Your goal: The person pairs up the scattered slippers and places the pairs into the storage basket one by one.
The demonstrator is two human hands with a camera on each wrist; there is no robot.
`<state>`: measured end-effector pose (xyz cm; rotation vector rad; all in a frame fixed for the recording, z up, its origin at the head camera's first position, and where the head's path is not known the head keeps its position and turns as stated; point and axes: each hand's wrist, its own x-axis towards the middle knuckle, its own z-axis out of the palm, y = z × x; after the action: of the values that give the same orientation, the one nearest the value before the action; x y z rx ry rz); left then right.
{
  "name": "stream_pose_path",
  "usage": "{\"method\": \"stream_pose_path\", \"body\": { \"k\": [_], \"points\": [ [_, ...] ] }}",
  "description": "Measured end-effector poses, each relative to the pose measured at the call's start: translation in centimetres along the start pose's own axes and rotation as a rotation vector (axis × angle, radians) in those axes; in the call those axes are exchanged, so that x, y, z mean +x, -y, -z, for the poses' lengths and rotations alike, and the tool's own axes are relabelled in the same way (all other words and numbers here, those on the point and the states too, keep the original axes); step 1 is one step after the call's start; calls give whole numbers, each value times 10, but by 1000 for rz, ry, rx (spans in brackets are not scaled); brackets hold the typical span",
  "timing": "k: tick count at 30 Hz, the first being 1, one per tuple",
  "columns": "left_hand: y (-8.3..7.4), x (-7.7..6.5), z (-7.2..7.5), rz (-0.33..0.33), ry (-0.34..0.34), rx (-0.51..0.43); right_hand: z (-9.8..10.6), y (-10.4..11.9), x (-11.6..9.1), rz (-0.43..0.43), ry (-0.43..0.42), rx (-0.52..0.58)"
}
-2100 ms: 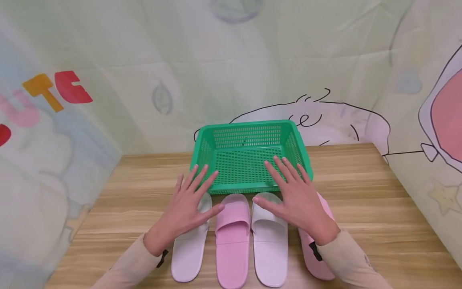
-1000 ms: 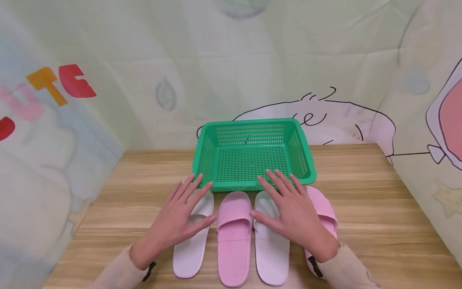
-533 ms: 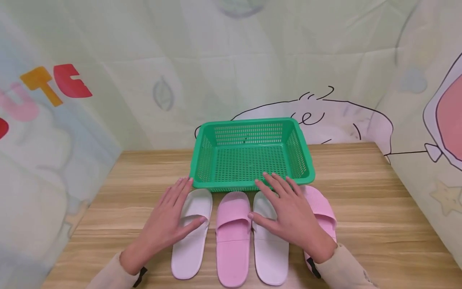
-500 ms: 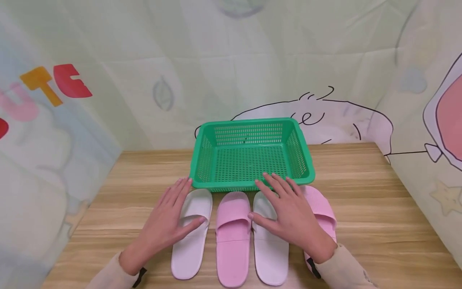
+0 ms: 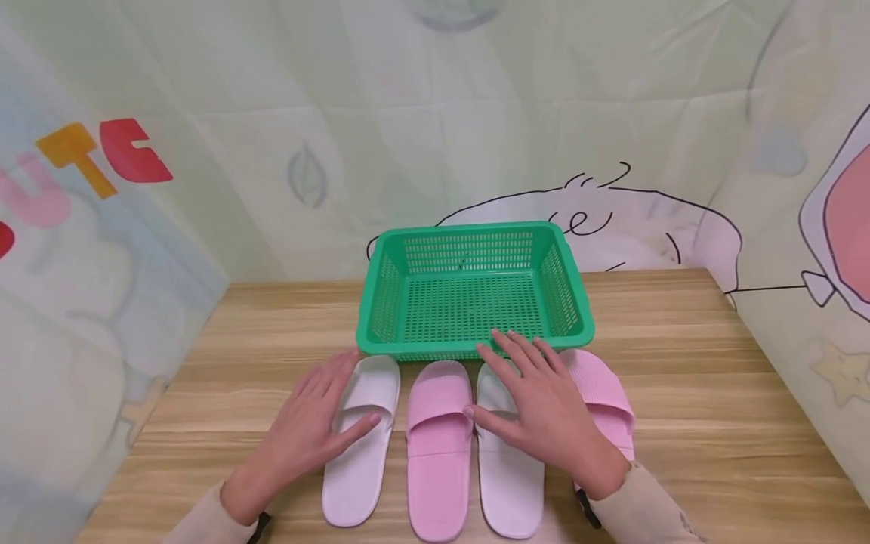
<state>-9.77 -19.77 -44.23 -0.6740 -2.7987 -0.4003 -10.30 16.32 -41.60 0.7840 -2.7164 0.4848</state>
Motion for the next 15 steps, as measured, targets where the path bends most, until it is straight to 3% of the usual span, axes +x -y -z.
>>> {"method": "stream_pose_path", "body": {
  "k": [6,15],
  "points": [
    [1,-1,-4,-52,-8,-37,-2,0,-1,10,-21,-6],
    [3,2,-8,-75,47,-105,-5,-3,0,13,-27,-19]
  ]
}}
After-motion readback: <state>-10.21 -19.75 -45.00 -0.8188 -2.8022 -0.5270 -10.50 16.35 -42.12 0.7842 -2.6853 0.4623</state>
